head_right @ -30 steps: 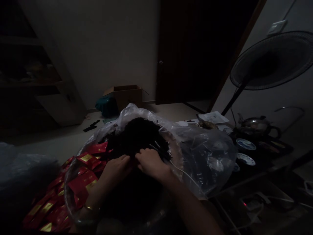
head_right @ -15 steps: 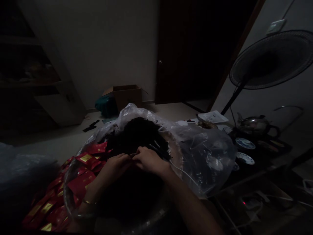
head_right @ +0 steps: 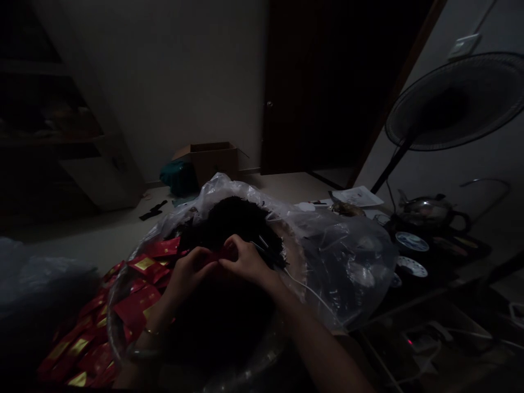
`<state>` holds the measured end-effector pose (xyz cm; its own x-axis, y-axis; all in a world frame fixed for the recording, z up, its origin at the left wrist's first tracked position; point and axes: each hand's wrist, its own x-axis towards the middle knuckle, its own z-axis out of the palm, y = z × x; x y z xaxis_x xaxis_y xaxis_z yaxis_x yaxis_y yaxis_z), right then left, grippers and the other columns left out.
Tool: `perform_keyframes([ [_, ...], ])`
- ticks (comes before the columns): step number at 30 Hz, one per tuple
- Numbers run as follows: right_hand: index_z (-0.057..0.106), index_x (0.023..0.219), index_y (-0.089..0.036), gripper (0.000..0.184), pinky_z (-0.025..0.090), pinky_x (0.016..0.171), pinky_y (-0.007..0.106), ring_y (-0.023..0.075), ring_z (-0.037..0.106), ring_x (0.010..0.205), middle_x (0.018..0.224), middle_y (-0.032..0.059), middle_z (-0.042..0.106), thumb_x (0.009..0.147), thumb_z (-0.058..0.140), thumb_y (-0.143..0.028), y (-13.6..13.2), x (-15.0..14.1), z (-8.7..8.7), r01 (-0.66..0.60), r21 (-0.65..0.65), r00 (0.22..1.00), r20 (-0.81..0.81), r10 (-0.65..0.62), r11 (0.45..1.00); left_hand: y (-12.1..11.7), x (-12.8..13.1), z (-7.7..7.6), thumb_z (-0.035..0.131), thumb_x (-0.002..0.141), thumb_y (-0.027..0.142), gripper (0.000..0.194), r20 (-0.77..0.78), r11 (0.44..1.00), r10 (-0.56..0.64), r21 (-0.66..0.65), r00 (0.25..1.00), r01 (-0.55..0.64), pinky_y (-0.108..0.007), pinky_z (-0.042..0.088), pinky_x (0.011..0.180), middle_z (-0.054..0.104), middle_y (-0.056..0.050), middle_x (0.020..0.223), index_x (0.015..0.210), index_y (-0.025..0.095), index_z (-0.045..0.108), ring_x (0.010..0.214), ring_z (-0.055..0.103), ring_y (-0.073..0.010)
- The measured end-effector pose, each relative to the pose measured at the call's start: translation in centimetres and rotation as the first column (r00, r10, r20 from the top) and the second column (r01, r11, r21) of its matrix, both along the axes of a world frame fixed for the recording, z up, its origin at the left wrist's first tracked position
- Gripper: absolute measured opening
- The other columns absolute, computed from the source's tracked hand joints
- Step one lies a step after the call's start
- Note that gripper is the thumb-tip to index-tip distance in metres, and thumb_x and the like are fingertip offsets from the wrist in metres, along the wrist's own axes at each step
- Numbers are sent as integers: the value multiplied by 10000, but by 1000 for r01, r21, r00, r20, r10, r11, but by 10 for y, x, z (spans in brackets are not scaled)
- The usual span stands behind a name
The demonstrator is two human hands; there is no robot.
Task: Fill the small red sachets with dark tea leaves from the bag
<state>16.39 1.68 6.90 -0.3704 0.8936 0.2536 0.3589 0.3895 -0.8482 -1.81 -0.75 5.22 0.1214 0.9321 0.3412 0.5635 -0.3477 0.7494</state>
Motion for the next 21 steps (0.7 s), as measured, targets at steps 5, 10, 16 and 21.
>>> perform_keyframes([
  [5,604,849,-171,187,495,753,301,164,642,804,842,15,680,676,674,-191,4,-4,-9,17,-60,999,-50,-20,998,2,-3,-5,597,780,310,163,-90,991,-130,-23,987,128,-230,441,632,622,-26,779,790,162,667,693,575,-135],
  [10,651,910,-151,225,509,791,328,189,662,846,910,57,707,691,667,-198,8,-4,-18,-43,-87,999,3,43,995,8,0,-14,581,775,257,156,-154,987,-153,-79,976,142,-233,427,618,597,-31,754,707,156,679,671,567,-129],
  [16,643,1029,-159,339,507,798,334,193,662,861,924,59,710,690,646,-148,12,-2,-22,75,-98,996,58,-69,992,10,3,-18,659,688,298,307,99,996,9,-84,995,-1,-288,473,717,655,-26,841,966,179,610,782,611,-166],
  [21,637,1008,-167,299,510,709,291,169,666,767,841,34,713,714,591,-141,16,-1,-24,109,-190,993,-28,-117,976,18,0,-23,728,568,380,416,403,965,109,-263,909,1,-304,498,691,661,-22,780,894,159,598,746,631,-176],
])
